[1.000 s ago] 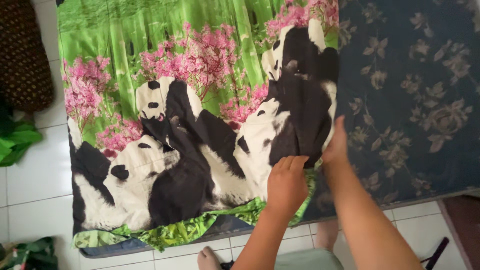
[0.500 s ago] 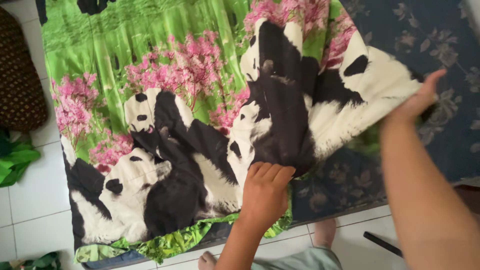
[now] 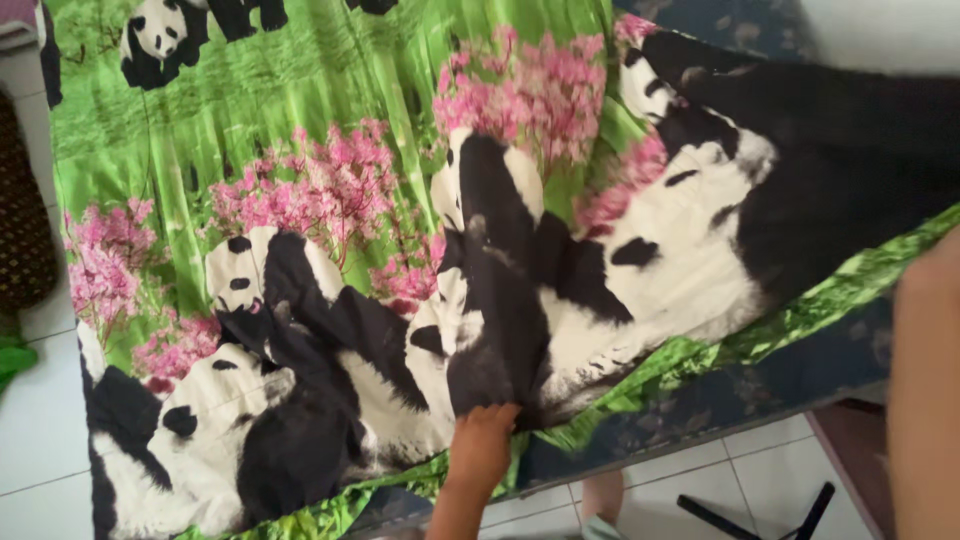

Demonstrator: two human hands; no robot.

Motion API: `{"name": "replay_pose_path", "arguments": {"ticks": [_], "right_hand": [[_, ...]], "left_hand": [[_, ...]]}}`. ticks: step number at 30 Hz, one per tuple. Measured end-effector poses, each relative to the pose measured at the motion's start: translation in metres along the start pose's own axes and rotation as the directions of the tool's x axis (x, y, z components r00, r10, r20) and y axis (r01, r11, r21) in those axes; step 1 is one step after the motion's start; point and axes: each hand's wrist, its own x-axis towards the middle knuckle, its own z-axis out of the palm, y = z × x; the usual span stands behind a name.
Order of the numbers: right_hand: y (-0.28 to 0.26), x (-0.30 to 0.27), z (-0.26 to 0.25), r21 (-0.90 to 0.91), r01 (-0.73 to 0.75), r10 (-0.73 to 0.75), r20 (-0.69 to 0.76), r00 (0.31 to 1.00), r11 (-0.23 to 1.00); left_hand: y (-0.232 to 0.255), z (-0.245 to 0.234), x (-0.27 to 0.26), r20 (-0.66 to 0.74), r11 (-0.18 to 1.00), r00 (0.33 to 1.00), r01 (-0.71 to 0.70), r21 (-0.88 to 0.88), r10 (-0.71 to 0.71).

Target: The person spreads a green panda-patterned blanket over a mattress, then arranges several decorative pillows on top. The pillows include a black one with pink tulips, a brown patterned bolster, a purple Hello Kitty pillow, and a green cactus-shaped pillow. The person smooths the blanket and adjusts the pillows into a neat arrangement.

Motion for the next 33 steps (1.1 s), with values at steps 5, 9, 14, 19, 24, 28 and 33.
{"name": "replay_pose_path", "arguments": {"ticks": [5, 9, 14, 19, 24, 28, 33], "right_hand": [[-0.020, -0.124, 0.103, -0.254, 0.246, -0.089, 0.503, 0.860, 0.935], [0.009, -0.254, 0.167, -0.305, 0.254, 0.169, 0.880, 0.444, 0.918], [0.083, -0.332, 0.191, -0.486, 0.241, 0.451, 0.872, 0.189, 0.840], [0.162, -0.389, 0.187, -0.582, 0.106, 0.517, 0.780, 0.353, 0.806], [0.179, -0.414, 0.182, -0.588, 0.087, 0.463, 0.711, 0.529, 0.804], [0.183, -0.409, 0.167, -0.735, -0.128, 0.554, 0.373, 0.744, 0.666], [0.169, -0.340, 0.078, -0.754, 0.057, 0.033, 0.104, 0.994, 0.655]], "left_hand": [[-0.019, 0.021, 0.010, -0.165, 0.894, 0.983, -0.007, -0.448, -0.076], [-0.066, 0.022, 0.022, 0.026, 0.587, 0.882, 0.335, -0.737, -0.470], [-0.119, 0.010, 0.009, 0.317, -0.205, 0.875, 0.256, -0.945, -0.365], [-0.127, 0.005, 0.014, 0.416, -0.167, 0.816, 0.381, -0.909, -0.402], [-0.086, -0.039, 0.025, 0.285, 0.028, 0.769, 0.366, -0.930, -0.573], [-0.018, -0.057, 0.046, 0.168, 0.312, 0.894, 0.314, -0.897, -0.415], [0.041, -0.028, 0.085, 0.037, 0.504, 0.993, 0.090, -0.859, -0.114]]}}
